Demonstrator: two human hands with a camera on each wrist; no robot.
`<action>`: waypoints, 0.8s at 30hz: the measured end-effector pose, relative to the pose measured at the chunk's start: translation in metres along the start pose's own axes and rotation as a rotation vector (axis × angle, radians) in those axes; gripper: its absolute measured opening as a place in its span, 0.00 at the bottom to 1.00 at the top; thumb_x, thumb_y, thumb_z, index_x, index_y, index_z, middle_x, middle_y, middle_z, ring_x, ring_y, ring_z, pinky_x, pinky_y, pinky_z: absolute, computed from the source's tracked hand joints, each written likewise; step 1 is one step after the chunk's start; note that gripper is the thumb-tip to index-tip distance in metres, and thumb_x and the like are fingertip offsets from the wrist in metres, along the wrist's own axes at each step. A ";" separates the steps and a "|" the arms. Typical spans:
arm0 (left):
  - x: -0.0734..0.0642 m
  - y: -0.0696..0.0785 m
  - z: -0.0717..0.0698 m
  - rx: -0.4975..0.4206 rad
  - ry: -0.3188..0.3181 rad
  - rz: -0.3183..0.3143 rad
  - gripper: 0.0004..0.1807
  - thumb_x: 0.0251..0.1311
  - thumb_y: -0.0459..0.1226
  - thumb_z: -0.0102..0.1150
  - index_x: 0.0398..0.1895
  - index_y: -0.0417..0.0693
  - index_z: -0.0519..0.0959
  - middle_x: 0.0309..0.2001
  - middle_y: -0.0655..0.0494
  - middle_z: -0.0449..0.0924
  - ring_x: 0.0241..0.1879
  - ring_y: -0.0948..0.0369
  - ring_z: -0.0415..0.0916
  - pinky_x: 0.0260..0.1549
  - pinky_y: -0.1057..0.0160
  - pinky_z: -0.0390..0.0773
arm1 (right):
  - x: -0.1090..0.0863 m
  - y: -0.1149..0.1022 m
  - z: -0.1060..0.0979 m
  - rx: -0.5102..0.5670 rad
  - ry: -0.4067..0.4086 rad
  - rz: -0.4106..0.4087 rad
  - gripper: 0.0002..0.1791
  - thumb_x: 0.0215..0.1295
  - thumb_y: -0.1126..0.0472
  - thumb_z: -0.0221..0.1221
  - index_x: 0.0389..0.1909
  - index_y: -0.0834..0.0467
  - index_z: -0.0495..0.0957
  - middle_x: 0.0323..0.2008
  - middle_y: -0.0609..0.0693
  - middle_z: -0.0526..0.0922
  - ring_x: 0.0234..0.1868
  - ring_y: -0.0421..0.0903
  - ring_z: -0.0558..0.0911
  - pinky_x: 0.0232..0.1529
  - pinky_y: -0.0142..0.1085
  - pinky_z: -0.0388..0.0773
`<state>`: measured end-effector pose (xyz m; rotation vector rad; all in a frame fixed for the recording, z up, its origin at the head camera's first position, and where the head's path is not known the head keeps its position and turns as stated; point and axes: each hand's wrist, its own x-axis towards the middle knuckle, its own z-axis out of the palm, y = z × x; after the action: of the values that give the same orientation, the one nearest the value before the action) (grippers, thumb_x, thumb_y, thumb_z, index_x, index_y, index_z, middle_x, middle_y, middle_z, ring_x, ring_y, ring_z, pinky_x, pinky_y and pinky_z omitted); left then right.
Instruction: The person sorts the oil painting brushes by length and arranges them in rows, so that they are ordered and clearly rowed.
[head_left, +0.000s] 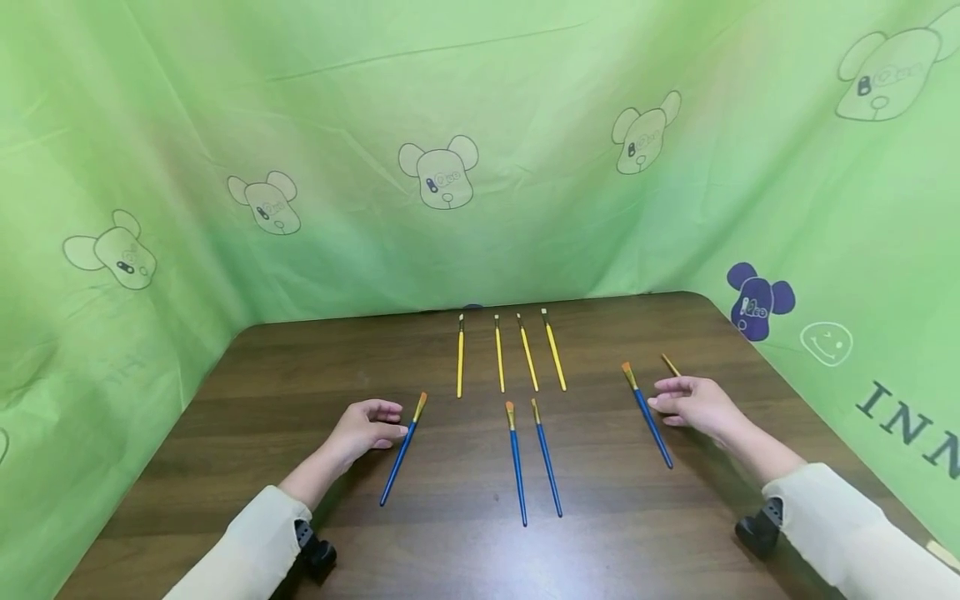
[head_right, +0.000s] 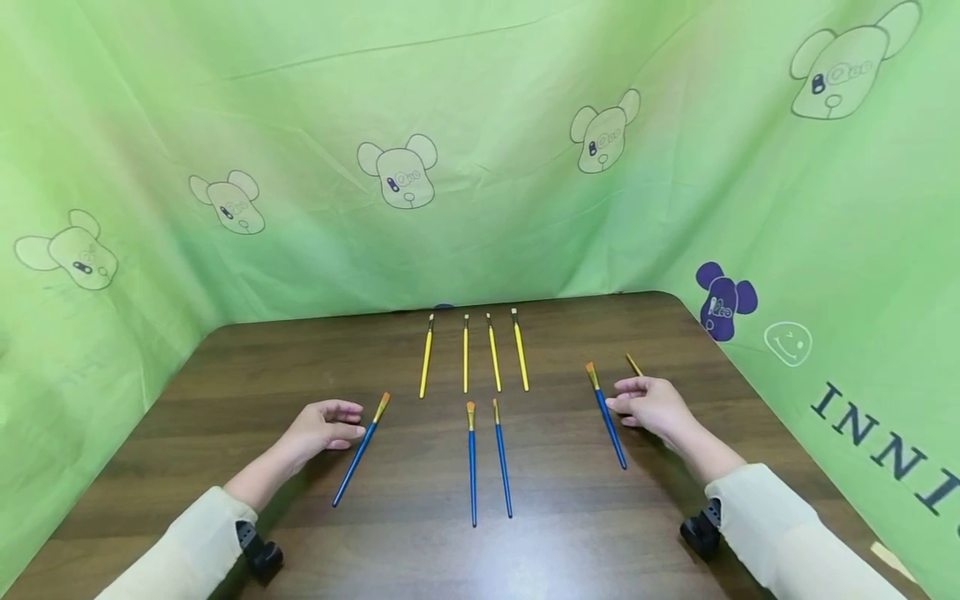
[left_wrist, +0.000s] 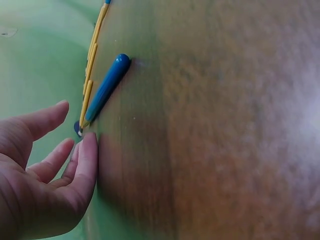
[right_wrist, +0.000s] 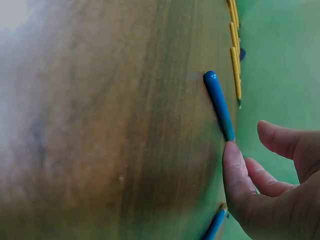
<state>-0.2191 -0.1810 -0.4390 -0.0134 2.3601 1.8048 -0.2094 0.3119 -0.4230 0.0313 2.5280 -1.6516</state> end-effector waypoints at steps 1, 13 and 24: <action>0.000 0.000 0.001 0.005 -0.002 -0.001 0.21 0.52 0.24 0.67 0.51 0.28 0.76 0.46 0.38 0.79 0.35 0.58 0.80 0.35 0.58 0.85 | 0.000 0.001 0.000 0.002 -0.005 0.005 0.29 0.66 0.69 0.59 0.59 0.84 0.59 0.41 0.62 0.81 0.36 0.39 0.82 0.40 0.38 0.84; 0.001 -0.003 0.010 0.124 0.059 0.036 0.21 0.46 0.26 0.72 0.48 0.33 0.81 0.40 0.49 0.83 0.32 0.60 0.77 0.29 0.62 0.81 | 0.000 0.004 0.001 -0.056 -0.007 0.010 0.29 0.65 0.69 0.60 0.57 0.84 0.61 0.41 0.63 0.80 0.35 0.38 0.80 0.39 0.34 0.84; 0.000 -0.002 0.016 0.240 0.115 0.101 0.21 0.41 0.26 0.75 0.44 0.36 0.83 0.35 0.53 0.84 0.31 0.60 0.78 0.24 0.62 0.81 | -0.002 0.006 0.005 -0.066 0.020 -0.008 0.31 0.58 0.67 0.67 0.56 0.82 0.65 0.43 0.65 0.77 0.33 0.37 0.78 0.36 0.31 0.83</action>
<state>-0.2166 -0.1667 -0.4448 0.0341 2.6901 1.5879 -0.2063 0.3099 -0.4301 0.0315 2.5990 -1.5768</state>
